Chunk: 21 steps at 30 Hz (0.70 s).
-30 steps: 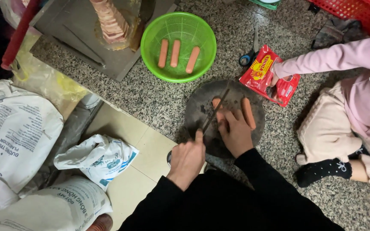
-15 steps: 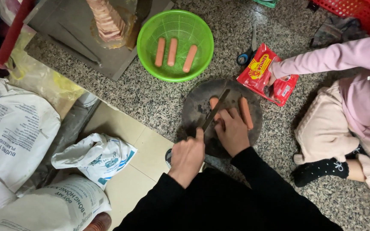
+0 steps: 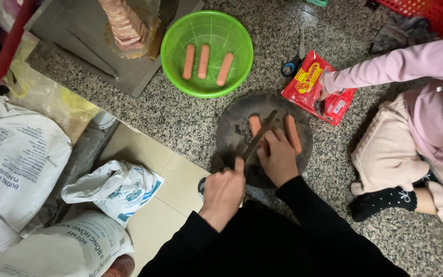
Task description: The person is taking sausages out of their packaging and slicing them into smaller pieces on a wooden cutting board using a knife.
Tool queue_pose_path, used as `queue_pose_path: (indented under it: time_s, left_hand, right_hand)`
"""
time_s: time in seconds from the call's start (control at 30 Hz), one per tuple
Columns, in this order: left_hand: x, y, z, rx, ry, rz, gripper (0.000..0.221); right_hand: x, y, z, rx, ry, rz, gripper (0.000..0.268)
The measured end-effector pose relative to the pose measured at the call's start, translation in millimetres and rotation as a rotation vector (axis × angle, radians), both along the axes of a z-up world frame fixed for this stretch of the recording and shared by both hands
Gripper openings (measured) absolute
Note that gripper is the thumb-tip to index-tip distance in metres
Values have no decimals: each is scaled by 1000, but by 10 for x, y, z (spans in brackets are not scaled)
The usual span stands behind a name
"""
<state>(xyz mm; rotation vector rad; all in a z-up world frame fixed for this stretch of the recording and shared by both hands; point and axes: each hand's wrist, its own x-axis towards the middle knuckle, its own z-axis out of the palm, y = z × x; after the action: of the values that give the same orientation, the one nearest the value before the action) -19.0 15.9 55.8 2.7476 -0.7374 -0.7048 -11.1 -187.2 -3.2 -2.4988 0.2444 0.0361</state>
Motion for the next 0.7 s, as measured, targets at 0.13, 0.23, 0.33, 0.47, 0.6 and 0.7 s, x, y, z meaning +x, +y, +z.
queue_pose_path:
  time_s: [0.13,0.23,0.33,0.47,0.6,0.7]
  left_hand:
    - [-79,-9,-293,3,41,46,58]
    - [-48,-33,-371,-7,-20,44,57]
    - [15,-87,-307,-13,-35,54,56]
    - [67,-125,-266,-23,-8,58,55]
    - [133,-175,-256,-54,38,68,57]
    - [148,-222,-271,-47,46,62,58]
  right_hand:
    - [-34,33,86,32,-42,-1,11]
    - [-52,52,70,29,-52,-6,8]
    - [-90,62,71,12,-59,12,9]
    - [-138,66,47,40,-112,-3,9]
    - [-156,55,-20,24,-137,-5,10]
    - [-177,38,-27,31,-155,-9,10]
